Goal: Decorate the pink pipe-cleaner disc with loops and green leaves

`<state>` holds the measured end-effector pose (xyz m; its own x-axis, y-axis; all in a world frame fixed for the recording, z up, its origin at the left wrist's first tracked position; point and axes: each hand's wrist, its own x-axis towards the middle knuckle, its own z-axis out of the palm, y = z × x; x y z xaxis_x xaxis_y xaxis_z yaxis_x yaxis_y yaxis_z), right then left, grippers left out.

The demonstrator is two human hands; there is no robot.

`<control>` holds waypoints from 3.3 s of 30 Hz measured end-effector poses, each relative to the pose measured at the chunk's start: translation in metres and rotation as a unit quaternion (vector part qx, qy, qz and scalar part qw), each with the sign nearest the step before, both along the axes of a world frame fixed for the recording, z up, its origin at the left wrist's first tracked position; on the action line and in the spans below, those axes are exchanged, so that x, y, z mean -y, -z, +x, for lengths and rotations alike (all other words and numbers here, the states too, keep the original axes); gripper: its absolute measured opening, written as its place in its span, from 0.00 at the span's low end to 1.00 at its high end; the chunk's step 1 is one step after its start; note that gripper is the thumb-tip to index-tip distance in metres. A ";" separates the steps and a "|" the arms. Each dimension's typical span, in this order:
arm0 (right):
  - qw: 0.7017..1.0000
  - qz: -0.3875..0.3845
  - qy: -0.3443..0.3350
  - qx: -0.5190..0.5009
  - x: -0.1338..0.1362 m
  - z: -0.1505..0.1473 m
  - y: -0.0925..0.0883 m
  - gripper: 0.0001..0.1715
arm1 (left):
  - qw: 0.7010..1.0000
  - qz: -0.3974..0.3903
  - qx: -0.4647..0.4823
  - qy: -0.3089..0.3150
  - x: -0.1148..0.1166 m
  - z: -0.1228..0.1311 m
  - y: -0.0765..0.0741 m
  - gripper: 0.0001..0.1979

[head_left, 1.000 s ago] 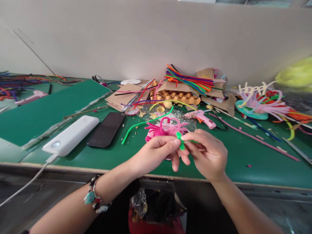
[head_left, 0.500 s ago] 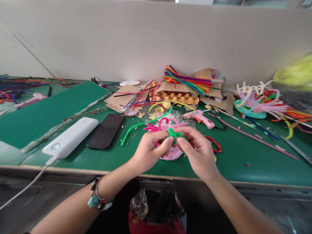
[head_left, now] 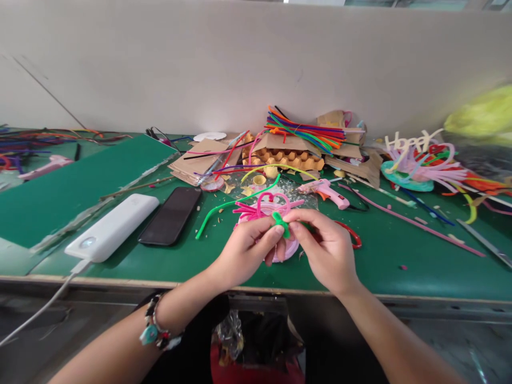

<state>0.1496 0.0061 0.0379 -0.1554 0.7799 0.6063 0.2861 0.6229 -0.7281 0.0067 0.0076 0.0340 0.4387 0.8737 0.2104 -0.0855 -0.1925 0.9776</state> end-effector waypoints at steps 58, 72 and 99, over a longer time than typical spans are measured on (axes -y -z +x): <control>0.960 0.078 -0.148 0.223 -0.001 0.017 -0.010 0.24 | 0.962 0.163 -0.220 0.019 -0.024 -0.028 -0.007 0.18; 0.982 0.060 -0.109 0.140 -0.011 0.013 0.001 0.07 | 0.962 0.151 -0.204 0.104 -0.024 -0.032 -0.008 0.19; 0.985 0.119 -0.020 0.120 -0.003 0.005 0.000 0.05 | 0.821 0.431 -0.375 -0.012 -0.012 -0.025 -0.012 0.11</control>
<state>0.1547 0.0091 0.0383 -0.3446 0.6106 0.7131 0.4037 0.7822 -0.4746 -0.0182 0.0193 0.0457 0.7121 0.5523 0.4334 0.4913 -0.8330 0.2544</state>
